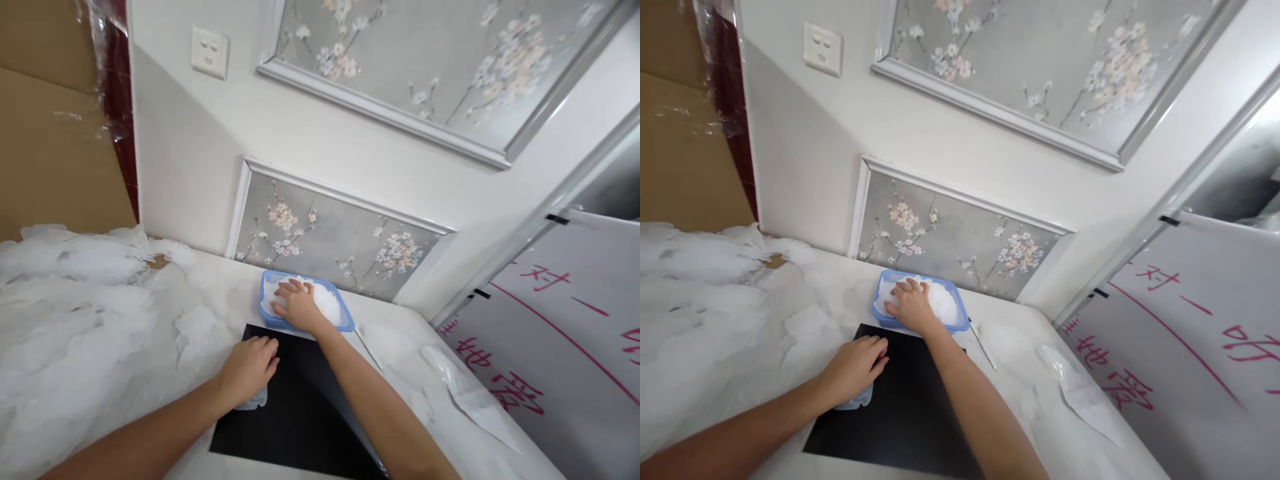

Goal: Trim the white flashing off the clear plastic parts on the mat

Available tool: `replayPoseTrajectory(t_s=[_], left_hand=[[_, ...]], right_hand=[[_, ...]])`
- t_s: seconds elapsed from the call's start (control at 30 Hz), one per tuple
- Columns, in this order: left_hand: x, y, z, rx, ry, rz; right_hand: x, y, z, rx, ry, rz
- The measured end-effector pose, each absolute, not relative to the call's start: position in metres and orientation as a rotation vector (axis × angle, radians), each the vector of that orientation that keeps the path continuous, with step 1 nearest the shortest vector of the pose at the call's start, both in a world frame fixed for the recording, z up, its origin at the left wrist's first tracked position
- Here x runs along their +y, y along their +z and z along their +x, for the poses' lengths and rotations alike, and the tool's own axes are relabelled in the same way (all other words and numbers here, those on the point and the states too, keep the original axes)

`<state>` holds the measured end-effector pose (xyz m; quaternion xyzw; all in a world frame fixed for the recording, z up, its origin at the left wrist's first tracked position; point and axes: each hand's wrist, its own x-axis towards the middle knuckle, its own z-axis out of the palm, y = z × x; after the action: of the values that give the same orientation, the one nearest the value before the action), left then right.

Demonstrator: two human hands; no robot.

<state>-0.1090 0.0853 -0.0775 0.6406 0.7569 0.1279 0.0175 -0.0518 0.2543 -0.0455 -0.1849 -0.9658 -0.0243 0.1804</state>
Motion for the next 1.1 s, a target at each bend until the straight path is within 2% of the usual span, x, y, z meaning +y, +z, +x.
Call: replayPoseTrajectory(t_s=[0.2,0.33,0.53,0.77,0.93,1.1], left_hand=[[0.087,-0.079,-0.108,2.318,0.441,1.987],[0.086,-0.077,-0.109,2.304,0.454,1.991],[0.085,-0.074,-0.109,2.318,0.436,1.987],[0.088,-0.073,-0.110,2.306,0.439,1.979],[0.089,-0.073,-0.111,2.295,0.427,1.983],[0.087,-0.073,-0.111,2.285,0.449,1.994]], right_hand=[[0.267,-0.026,-0.031,-2.662,-0.100,-0.294],[0.276,-0.018,-0.030,-2.628,-0.130,-0.369],[0.270,-0.028,-0.042,-2.616,0.072,-0.479],[0.257,-0.029,-0.079,-2.743,-0.147,-0.591],[0.254,-0.031,-0.112,-2.708,-0.074,-0.768],[0.245,-0.038,-0.113,-2.746,-0.037,-0.694]])
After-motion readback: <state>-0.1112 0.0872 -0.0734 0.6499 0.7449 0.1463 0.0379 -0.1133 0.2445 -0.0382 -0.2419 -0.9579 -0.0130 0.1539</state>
